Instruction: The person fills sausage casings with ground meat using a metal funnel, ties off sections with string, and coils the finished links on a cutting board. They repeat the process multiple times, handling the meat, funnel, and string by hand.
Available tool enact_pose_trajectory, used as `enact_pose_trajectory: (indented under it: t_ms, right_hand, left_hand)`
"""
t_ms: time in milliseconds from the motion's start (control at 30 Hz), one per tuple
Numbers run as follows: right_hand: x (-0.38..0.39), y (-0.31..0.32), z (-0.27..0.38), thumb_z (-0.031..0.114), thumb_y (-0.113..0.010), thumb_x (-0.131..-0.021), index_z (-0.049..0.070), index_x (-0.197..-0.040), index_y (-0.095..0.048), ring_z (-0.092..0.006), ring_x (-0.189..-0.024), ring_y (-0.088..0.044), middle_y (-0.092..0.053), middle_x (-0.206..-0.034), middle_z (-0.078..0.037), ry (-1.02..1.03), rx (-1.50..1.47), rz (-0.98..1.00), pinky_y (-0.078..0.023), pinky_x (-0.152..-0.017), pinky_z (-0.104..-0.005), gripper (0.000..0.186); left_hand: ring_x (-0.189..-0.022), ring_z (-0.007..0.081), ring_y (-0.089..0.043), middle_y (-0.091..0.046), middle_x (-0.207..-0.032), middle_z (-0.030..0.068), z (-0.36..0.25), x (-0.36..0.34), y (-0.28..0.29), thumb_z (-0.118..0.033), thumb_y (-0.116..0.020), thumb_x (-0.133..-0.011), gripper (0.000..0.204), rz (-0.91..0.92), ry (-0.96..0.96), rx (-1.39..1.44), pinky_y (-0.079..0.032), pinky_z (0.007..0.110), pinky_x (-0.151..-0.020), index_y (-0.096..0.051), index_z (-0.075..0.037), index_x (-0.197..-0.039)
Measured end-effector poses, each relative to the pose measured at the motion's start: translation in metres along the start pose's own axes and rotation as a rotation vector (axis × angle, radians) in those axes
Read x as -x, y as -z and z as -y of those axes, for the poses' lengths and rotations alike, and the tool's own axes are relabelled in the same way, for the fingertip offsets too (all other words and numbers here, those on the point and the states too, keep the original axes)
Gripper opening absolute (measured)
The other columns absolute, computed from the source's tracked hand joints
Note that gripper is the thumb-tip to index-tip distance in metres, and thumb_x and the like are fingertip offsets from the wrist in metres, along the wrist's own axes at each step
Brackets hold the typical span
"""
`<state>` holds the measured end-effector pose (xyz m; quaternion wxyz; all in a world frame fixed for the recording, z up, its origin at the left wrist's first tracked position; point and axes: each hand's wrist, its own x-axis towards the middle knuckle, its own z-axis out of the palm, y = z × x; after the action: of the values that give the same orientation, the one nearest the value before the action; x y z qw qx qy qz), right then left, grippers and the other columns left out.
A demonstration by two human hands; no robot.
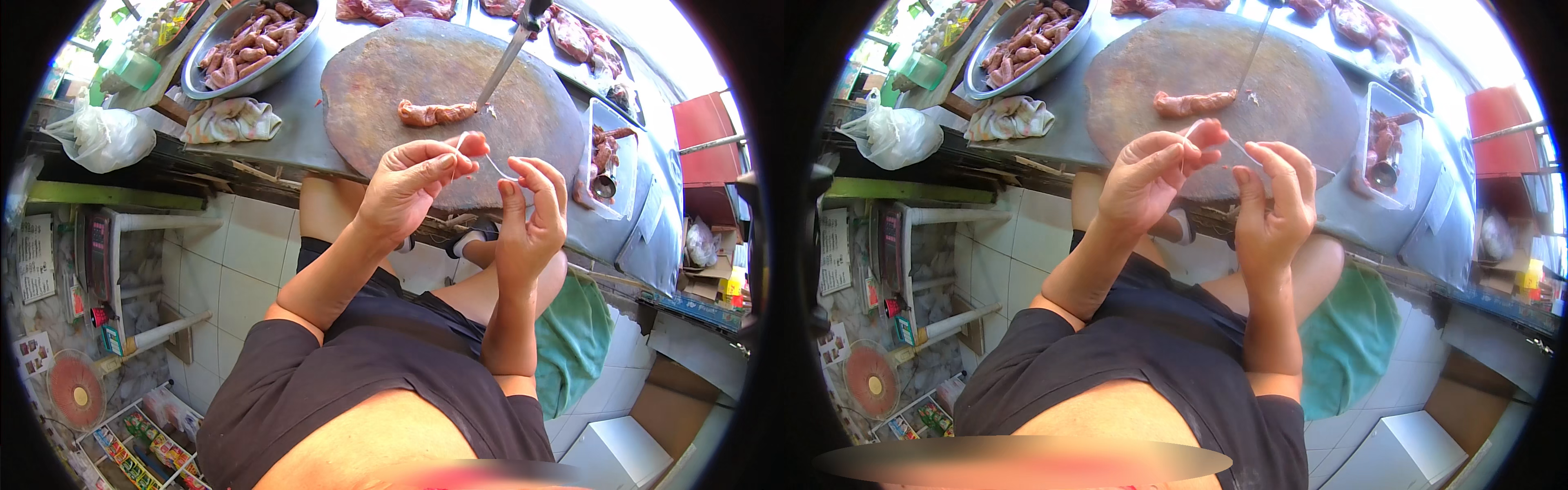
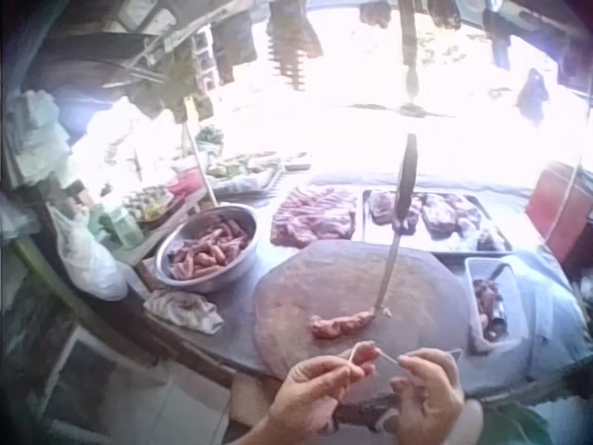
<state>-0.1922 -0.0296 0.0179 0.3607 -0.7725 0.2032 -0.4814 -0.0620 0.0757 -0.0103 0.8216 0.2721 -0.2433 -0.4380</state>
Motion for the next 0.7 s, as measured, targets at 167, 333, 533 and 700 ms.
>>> enact_pose_trajectory:
  t_ms: [167, 333, 533, 700]
  right_hand:
    - [0.008, -0.004, 0.011, 0.0, -0.072, -0.089, -0.005, -0.106, -0.07, -0.0173, -0.097, -0.062, -0.067, -0.111, -0.01, -0.319, -0.358, 0.208, -0.051, -0.085, -0.0309, 0.018]
    - [0.011, -0.014, 0.006, -0.001, -0.068, -0.093, -0.006, -0.101, -0.068, -0.0115, -0.09, -0.06, -0.068, -0.101, -0.005, -0.548, -0.624, 0.24, -0.05, -0.084, -0.0262, 0.01]
    - [0.016, -0.012, 0.001, -0.005, -0.068, -0.088, -0.002, -0.092, -0.065, -0.0163, -0.086, -0.062, -0.066, -0.091, -0.008, -0.32, -0.404, 0.293, -0.05, -0.079, -0.0282, 0.006]
    - [0.009, -0.003, -0.004, -0.006, -0.068, -0.087, -0.001, -0.09, -0.063, -0.0205, -0.089, -0.063, -0.068, -0.104, -0.012, -0.069, -0.216, 0.134, -0.051, -0.077, -0.0305, 0.008]
  left_hand:
    - [-0.14, 0.0348, -0.047, -0.052, -0.15, 0.0133, 0.014, 0.0, -0.004, -0.005, -0.064, -0.098, 0.015, -0.045, -0.161, -0.099, -0.04, 0.046, -0.113, -0.075, -0.001, -0.106]
    - [-0.139, 0.0351, -0.048, -0.05, -0.151, 0.015, 0.016, 0.003, -0.005, -0.003, -0.064, -0.097, 0.015, -0.039, -0.164, -0.127, -0.04, 0.046, -0.113, -0.075, -0.003, -0.108]
    - [-0.117, 0.0275, -0.063, -0.067, -0.122, 0.0122, 0.009, 0.002, -0.005, -0.018, -0.053, -0.106, 0.021, -0.028, -0.034, 0.283, -0.047, 0.041, -0.103, -0.067, -0.003, -0.11]
    - [-0.063, 0.0114, -0.047, -0.051, -0.073, 0.0007, -0.009, 0.001, -0.006, -0.031, -0.047, -0.11, 0.027, 0.143, 0.186, 0.26, -0.043, 0.028, -0.062, -0.058, -0.006, -0.108]
